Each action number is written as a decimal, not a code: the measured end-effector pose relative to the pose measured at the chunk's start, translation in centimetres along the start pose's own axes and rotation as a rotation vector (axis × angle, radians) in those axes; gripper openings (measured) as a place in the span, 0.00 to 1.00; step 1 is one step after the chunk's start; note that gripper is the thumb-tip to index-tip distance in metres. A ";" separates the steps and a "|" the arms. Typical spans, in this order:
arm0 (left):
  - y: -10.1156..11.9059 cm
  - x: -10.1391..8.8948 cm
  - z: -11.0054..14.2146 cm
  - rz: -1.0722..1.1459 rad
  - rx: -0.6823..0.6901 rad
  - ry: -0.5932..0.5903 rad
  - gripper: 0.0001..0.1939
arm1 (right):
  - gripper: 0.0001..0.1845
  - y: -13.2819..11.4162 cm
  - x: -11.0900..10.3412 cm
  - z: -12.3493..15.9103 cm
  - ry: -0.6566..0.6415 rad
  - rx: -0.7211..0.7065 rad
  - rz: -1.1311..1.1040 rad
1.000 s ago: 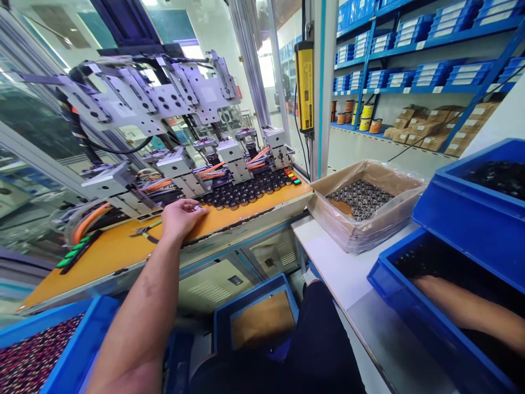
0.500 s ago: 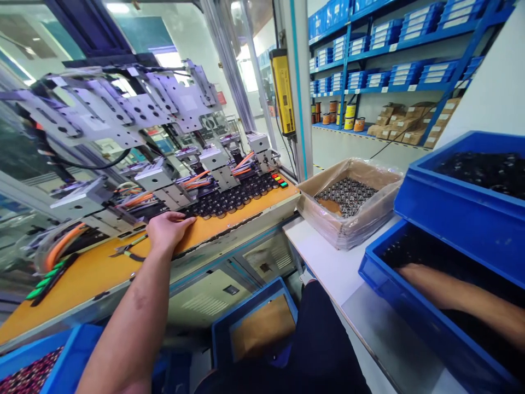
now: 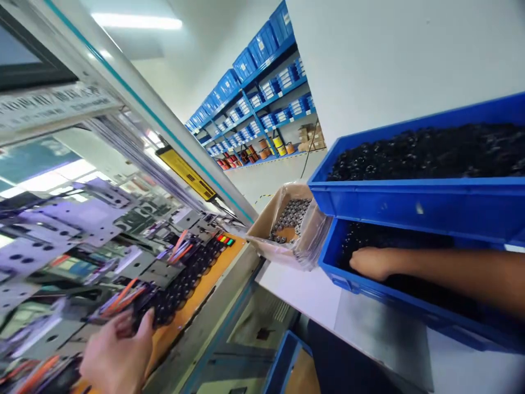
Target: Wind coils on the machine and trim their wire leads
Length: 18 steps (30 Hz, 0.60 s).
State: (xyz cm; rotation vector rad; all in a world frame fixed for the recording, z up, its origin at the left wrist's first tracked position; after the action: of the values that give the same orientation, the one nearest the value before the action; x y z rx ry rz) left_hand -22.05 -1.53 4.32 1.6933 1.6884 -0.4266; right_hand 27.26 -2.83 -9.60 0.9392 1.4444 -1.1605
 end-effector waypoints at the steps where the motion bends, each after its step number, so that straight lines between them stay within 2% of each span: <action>1: 2.4 0.6 -0.2 0.066 0.034 0.089 0.22 | 0.13 -0.3 -0.4 0.0 -0.075 -0.034 0.051; 3: 7.7 2.4 -0.9 0.125 0.180 0.037 0.24 | 0.07 -0.8 -1.0 -0.3 -0.210 -0.093 0.136; 5: 13.1 5.1 -1.9 0.094 0.308 -0.159 0.23 | 0.02 -1.3 -1.4 -0.8 -0.317 -0.138 0.188; 7: 17.7 8.4 -2.9 0.091 0.381 -0.328 0.20 | 0.05 -1.5 -1.8 -1.3 -0.389 -0.166 0.217; 9: 21.3 12.2 -3.4 0.061 0.423 -0.504 0.17 | 0.11 -1.6 -2.3 -1.7 -0.427 -0.177 0.242; 11: 23.7 15.9 -3.5 0.031 0.437 -0.709 0.15 | 0.15 -1.5 -2.9 -1.8 -0.456 -0.179 0.267; 14: 25.4 20.4 -3.0 0.016 0.439 -0.999 0.16 | 0.17 -1.2 -3.7 -1.7 -0.483 -0.169 0.296; 16: 25.8 22.5 -2.5 0.025 0.442 -1.125 0.17 | 0.18 -1.0 -4.1 -1.6 -0.481 -0.153 0.307; 18: 25.9 23.9 -2.1 0.036 0.444 -1.195 0.18 | 0.19 -0.8 -4.1 -1.6 -0.474 -0.142 0.306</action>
State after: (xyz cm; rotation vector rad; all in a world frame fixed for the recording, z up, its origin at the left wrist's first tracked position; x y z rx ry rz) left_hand 4.76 19.87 -3.97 1.2430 0.6825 -1.5064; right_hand 26.91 -1.41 -5.34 0.6962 0.9495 -0.9564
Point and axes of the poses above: each hand's wrist, its own z-axis away from the middle knuckle, its own x-axis out of the palm, y = z × x, the point moved 1 cm from there along -z, towards the middle knuckle, and after that the axes turned 11 degrees about z, right-handed, at the moved point
